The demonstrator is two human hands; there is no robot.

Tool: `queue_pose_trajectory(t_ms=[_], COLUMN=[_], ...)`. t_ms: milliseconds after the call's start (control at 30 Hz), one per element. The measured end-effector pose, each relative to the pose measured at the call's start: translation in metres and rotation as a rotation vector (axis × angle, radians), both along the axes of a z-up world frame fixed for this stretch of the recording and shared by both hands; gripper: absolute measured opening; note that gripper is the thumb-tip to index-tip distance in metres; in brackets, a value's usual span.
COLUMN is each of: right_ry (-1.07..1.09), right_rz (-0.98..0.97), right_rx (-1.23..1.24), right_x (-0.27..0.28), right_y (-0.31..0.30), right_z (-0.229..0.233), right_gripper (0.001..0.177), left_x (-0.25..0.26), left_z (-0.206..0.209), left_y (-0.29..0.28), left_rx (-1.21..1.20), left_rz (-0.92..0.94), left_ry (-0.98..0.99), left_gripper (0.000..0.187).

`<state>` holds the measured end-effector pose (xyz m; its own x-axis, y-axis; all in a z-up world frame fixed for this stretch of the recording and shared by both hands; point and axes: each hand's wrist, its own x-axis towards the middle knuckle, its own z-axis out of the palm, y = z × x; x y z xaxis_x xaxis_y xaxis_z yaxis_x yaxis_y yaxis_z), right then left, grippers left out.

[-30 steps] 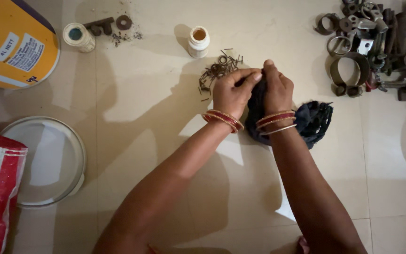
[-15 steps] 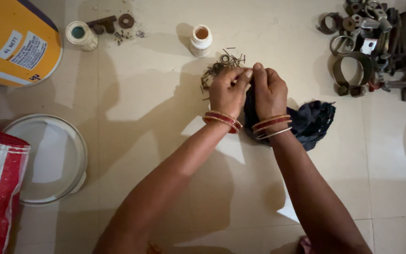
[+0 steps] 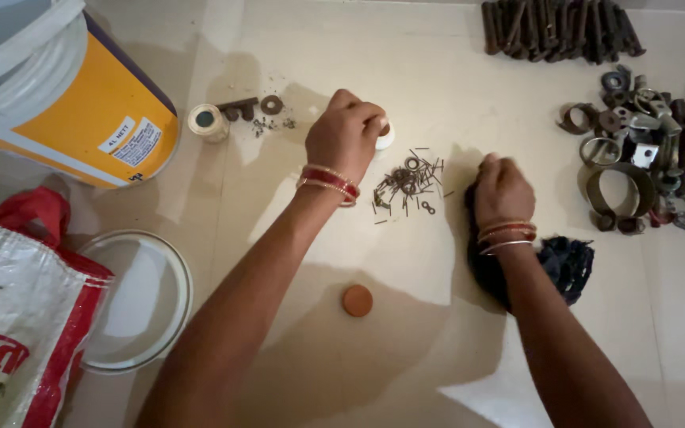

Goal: The person wipes a small white bottle with a dark cloth, then picks up small metal pins and washers from the floor, placing them into the bottle. The person then wipes the floor and a bucket lid with the cloth.

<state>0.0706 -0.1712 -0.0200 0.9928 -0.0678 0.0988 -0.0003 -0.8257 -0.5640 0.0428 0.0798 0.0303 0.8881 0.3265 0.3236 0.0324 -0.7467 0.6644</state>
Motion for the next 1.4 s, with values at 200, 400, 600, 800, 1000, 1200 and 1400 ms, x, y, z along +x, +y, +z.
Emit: queue_pose_trajectory(t_ms=[200, 400, 600, 800, 1000, 1200, 1400], right_ry=[-0.019, -0.185, -0.323, -0.371, -0.396, -0.395, -0.367], right_rz=[0.059, 0.083, 0.097, 0.107, 0.118, 0.114, 0.078], right_rx=[-0.137, 0.01, 0.149, 0.213, 0.232, 0.229, 0.174], right_x=[-0.002, -0.006, -0.011, -0.013, -0.013, -0.017, -0.019], right_y=[0.006, 0.003, 0.002, 0.002, 0.0, 0.001, 0.002], right_z=[-0.013, -0.016, -0.016, -0.016, -0.016, -0.012, -0.007], right_gripper=[0.047, 0.039, 0.033, 0.029, 0.03, 0.03, 0.03], left_x=[0.018, 0.044, 0.052, 0.045, 0.0, -0.052, -0.076], left_z=[0.0, -0.006, -0.011, -0.015, -0.029, -0.055, -0.056], left_y=[-0.003, 0.0, -0.018, -0.018, -0.043, -0.051, -0.018], left_rx=[0.145, -0.304, -0.15, -0.225, 0.04, 0.199, 0.107], left_rz=[-0.071, -0.04, -0.119, -0.122, -0.239, -0.453, -0.358], left_ry=[0.153, 0.241, 0.135, 0.151, -0.205, -0.054, 0.008], left_gripper=[0.011, 0.027, 0.029, 0.016, 0.017, 0.021, 0.03])
